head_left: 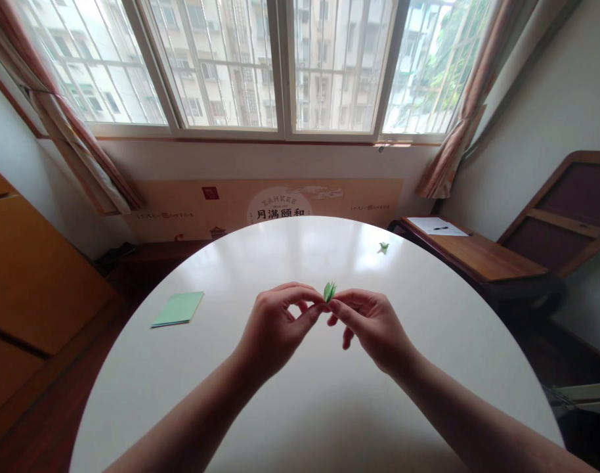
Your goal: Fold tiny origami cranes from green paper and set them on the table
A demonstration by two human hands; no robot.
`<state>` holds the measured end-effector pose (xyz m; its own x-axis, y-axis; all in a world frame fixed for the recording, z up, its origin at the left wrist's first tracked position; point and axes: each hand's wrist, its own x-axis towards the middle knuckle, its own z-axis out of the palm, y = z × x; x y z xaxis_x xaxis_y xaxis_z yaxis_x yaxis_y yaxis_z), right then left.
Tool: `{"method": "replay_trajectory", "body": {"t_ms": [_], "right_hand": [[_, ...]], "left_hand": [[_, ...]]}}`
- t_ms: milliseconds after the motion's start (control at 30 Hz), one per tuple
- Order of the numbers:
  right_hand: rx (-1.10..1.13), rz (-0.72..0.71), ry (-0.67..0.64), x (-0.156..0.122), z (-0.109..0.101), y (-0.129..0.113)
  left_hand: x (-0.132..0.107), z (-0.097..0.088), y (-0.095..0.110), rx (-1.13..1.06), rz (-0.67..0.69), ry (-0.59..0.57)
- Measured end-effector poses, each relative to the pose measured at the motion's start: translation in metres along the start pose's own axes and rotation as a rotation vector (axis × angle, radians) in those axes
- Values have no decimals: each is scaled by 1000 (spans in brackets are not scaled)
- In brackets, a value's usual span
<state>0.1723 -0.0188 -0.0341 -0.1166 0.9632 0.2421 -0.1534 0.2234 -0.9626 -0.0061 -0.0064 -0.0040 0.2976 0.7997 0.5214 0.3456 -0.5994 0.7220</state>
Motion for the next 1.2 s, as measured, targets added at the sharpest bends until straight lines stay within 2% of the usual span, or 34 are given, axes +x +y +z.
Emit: {"method": "replay_trajectory", "body": {"t_ms": [533, 900, 1200], "right_hand": [[-68, -50, 23, -4, 4, -3], [-20, -69, 59, -7, 9, -6], [22, -96, 65, -11, 13, -10]], "left_hand": [[-5, 4, 7, 81, 97, 64], [-5, 5, 8, 252, 381, 172], [-5, 0, 17, 338, 596, 234]]}}
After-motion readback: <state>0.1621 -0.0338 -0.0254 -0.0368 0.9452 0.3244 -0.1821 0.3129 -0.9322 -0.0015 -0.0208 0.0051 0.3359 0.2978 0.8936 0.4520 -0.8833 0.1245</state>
